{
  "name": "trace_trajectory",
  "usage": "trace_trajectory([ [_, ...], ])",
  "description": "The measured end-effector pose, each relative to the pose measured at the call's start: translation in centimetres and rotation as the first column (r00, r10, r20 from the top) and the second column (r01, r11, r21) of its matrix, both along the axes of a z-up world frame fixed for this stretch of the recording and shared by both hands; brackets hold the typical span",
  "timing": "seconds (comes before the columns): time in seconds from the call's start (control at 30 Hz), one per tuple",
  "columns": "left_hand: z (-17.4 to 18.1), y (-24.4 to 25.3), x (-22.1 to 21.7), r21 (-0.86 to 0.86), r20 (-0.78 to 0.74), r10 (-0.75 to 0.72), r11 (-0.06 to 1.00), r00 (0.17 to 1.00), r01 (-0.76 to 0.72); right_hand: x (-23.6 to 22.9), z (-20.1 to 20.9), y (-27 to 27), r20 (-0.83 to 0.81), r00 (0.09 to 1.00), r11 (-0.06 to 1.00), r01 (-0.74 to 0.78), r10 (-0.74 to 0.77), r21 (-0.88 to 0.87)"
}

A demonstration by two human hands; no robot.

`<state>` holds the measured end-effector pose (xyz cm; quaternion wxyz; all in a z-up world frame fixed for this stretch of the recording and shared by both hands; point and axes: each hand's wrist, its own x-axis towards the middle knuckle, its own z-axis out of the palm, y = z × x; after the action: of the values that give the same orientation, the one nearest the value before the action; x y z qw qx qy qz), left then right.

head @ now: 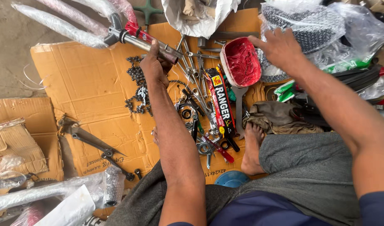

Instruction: The person assembles a bicycle by attaching a black plastic component to the handlebar stem using a screwdriver and wrench. They apply red grease to the stem, insert the handlebar, and tighten the bolts to secure the assembly.

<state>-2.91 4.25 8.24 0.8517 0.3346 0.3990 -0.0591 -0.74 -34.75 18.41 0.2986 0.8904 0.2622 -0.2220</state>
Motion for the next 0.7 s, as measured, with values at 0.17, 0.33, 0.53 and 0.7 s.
trace_trajectory([
  [0.17, 0.3, 0.0, -0.5, 0.064, -0.034, -0.021, 0.998, 0.999, 0.023, 2.5, -0.9, 0.4, -0.071, 0.985, 0.982, -0.165, 0.159, -0.088],
  [0.33, 0.2, -0.1, -0.5, 0.033, 0.021, -0.028, 0.999, 0.999, 0.028, -0.3, 0.9, 0.3, -0.326, 0.945, 0.980, -0.052, -0.013, -0.190],
  [0.53, 0.5, 0.0, 0.0, 0.005, 0.045, -0.021, 1.000, 0.999, 0.021, -0.3, 0.3, 0.3, -0.489, 0.649, 0.655, 0.731, -0.583, 0.190],
  [0.7, 1.6, 0.8, -0.3, 0.034, 0.060, -0.045, 0.998, 0.997, 0.043, 0.6, 1.0, 1.2, -0.364, 0.760, 0.742, 0.632, -0.538, 0.223],
])
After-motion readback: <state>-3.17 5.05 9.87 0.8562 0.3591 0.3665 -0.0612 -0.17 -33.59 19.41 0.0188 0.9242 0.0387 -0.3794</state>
